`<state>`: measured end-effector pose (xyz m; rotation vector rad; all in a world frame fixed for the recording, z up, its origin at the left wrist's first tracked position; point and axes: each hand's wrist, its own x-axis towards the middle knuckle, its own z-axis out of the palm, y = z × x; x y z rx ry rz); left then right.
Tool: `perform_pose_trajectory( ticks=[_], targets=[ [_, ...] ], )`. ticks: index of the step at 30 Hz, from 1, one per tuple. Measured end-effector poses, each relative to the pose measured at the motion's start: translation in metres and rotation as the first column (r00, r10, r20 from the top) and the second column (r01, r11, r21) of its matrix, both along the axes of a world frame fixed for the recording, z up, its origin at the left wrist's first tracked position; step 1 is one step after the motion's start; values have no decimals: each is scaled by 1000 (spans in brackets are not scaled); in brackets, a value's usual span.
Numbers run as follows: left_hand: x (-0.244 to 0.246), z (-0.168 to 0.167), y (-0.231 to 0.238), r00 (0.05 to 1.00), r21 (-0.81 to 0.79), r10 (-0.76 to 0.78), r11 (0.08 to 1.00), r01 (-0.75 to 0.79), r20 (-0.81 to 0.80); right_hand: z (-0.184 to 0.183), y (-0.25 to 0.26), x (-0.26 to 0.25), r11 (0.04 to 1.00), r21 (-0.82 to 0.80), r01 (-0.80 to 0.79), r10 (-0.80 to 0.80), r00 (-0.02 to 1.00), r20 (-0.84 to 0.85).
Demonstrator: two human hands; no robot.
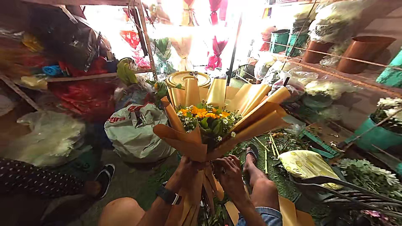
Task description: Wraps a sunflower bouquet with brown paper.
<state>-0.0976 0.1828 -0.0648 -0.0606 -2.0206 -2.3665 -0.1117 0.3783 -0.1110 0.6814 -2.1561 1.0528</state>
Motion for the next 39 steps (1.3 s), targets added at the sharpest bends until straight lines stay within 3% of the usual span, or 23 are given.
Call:
perform_pose_trajectory(
  ticks=[2,4,5,6,7,9,10,12,14,16,18,21,23,25,28,30,33,39],
  targets=[
    [-2,-4,0,1000,-18,11,1000,-11,-1,8,1,2,998,-30,-51,55,987,150],
    [-1,-7,0,1000,-59,15,998,-14,5,18,5,-2,915,-336,-224,360,828,429],
    [1,-5,1,1000,-60,13,998,-12,4,18,4,-7,825,-516,-228,499,722,479],
    [2,-3,2,1000,-58,12,998,-12,5,16,2,-11,778,-598,-192,550,667,502],
    [3,-2,2,1000,-60,19,998,-17,19,12,0,-13,798,-575,-178,530,661,531],
    [1,-2,1,999,-75,34,997,-31,33,9,0,-14,891,-380,-250,435,708,556],
    [0,-5,-2,999,-80,34,996,-32,23,9,1,-16,890,-344,-300,449,715,536],
    [-3,-14,-6,1000,-89,18,996,-17,9,9,3,-20,804,-500,-320,573,639,513],
    [-6,-16,-3,999,-92,30,995,-29,13,0,-8,-27,737,-644,-205,609,614,502],
    [-8,-17,-2,998,-101,67,993,-65,16,-9,-16,-30,824,-512,-244,532,644,549],
    [-10,-19,-7,995,-118,95,989,-90,36,-9,-14,-36,831,-427,-355,552,621,557],
    [-15,-26,-12,994,-130,102,987,-96,44,-21,-21,-51,713,-620,-327,678,549,490],
    [-23,-30,-13,994,-137,104,986,-98,42,-33,-28,-59,769,-562,-304,623,550,556],
    [-31,-39,-17,996,-158,91,984,-86,26,-38,-26,-66,810,-437,-391,586,514,626],
    [-40,-55,-24,991,-217,98,973,-77,87,-49,-28,-83,733,-568,-375,681,417,603],
    [-51,-63,-24,984,-213,114,973,-84,134,-70,-38,-97,767,-555,-322,641,393,659],
    [-76,-93,-26,968,-240,171,963,-125,185,-95,-42,-117,857,-392,-334,497,341,798],
    [-129,-175,-19,900,-246,295,944,-222,321,-157,-37,-157,902,-396,-170,422,159,892]
  ],
)
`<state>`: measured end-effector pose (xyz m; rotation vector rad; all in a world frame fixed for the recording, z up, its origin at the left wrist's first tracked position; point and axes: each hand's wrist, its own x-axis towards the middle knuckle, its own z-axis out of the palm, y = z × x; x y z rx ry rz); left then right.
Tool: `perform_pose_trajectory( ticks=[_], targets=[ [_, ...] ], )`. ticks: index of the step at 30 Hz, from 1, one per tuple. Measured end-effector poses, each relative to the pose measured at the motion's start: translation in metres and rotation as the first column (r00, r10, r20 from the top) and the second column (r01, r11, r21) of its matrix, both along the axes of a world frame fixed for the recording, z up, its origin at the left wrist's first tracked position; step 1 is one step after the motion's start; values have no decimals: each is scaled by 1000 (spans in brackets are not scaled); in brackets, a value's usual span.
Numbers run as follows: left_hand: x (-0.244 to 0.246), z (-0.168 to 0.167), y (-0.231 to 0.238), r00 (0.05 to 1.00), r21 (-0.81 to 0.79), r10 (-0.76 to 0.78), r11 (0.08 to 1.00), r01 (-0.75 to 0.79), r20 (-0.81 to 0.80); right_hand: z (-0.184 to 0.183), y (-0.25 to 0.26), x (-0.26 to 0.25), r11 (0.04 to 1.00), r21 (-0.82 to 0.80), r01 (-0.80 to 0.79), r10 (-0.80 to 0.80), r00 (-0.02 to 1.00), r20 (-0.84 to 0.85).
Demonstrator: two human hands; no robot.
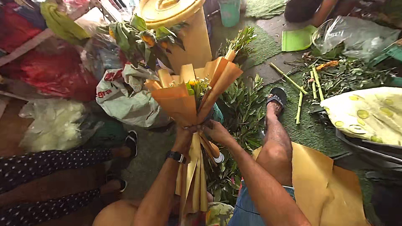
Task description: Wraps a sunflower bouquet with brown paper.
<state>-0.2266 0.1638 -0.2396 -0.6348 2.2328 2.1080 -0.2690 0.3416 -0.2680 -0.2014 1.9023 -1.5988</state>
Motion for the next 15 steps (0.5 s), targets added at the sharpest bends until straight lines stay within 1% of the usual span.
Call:
perform_pose_trajectory(
  ticks=[3,4,6,7,9,11,12,14,15],
  targets=[
    [-17,-29,3,988,-125,108,988,-94,113,-15,-8,-10,999,31,12,-14,998,63],
    [-22,-33,3,974,-209,146,972,-108,173,-17,-11,-13,998,53,19,-23,997,75],
    [-30,-35,3,929,-380,215,921,-90,301,-22,-16,-16,994,107,26,-37,995,96],
    [-33,-36,3,907,-434,237,898,-68,348,-24,-18,-17,992,119,40,-52,993,104],
    [-38,-34,-2,876,-492,209,870,37,435,-27,-23,-18,987,133,89,-103,989,104],
    [-29,-23,-16,878,-458,83,874,163,471,-28,-25,-16,984,138,116,-128,988,87],
    [-21,-20,-30,894,-432,12,879,204,448,-30,-25,-13,984,142,111,-122,990,72],
    [-6,-28,-71,944,-336,-48,928,163,325,-28,-23,-7,981,169,92,-104,993,60],
    [8,-29,-92,960,-282,-28,953,109,277,-27,-23,-5,978,191,89,-101,993,53]
  ],
)
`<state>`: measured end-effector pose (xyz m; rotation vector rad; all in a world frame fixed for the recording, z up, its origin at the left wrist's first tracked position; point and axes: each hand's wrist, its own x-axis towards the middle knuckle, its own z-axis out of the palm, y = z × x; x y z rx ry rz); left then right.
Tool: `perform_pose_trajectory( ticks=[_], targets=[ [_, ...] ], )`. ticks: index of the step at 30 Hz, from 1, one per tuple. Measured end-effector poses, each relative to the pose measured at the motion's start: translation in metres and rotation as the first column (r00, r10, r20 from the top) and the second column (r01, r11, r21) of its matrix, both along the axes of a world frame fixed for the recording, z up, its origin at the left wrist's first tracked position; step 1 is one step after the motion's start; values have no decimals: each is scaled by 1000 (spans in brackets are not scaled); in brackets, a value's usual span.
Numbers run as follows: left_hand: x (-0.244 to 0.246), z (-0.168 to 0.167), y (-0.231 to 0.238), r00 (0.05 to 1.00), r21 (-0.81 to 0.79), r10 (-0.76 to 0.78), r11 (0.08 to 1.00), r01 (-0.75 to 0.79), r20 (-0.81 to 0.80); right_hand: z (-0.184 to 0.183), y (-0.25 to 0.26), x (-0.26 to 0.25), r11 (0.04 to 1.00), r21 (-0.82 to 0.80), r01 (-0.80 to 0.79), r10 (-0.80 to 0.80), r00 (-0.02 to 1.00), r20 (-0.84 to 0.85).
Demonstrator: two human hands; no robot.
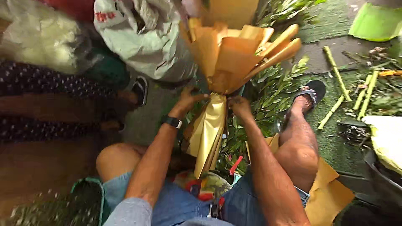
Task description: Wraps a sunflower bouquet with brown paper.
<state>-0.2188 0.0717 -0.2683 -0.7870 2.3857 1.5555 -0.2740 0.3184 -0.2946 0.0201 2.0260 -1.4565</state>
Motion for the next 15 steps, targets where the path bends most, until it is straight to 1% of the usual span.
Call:
perform_pose_trajectory(
  ticks=[1,2,3,5,7,8,10,11,12,13,14,15],
  targets=[
    [15,-2,-20,997,36,76,997,-75,-29,1,-1,-1,1000,21,-8,8,1000,0],
    [32,-10,-39,986,37,166,986,-165,-21,1,-1,-2,999,38,-21,22,1000,-2],
    [50,-23,-57,972,-4,232,973,-232,26,0,-3,-3,998,55,-28,28,1000,-7],
    [85,-63,-75,948,-92,270,962,-258,170,-2,-2,-4,996,87,-34,36,999,-19],
    [113,-104,-67,930,-90,195,980,-175,312,-3,-6,-5,995,100,-9,11,1000,-23],
    [119,-123,-59,913,-86,149,988,-125,380,-5,-7,-8,994,105,9,-6,999,-33],
    [122,-147,-39,854,-36,51,999,-38,517,-7,-8,-10,992,122,25,-17,997,-69],
    [126,-161,-29,851,15,23,999,-36,525,-6,-7,-11,991,132,29,-18,996,-82],
    [139,-180,-15,889,22,35,998,-50,456,-6,-6,-11,990,137,35,-22,995,-94],
    [161,-208,3,959,-55,98,995,-87,267,-7,-4,-11,991,131,37,-24,995,-101],
    [179,-219,23,981,-201,189,963,-180,30,-6,-4,-11,992,118,41,-29,994,-101],
    [182,-182,35,966,-293,252,929,-227,52,-6,-5,-11,993,109,37,-27,995,-92]
  ],
)
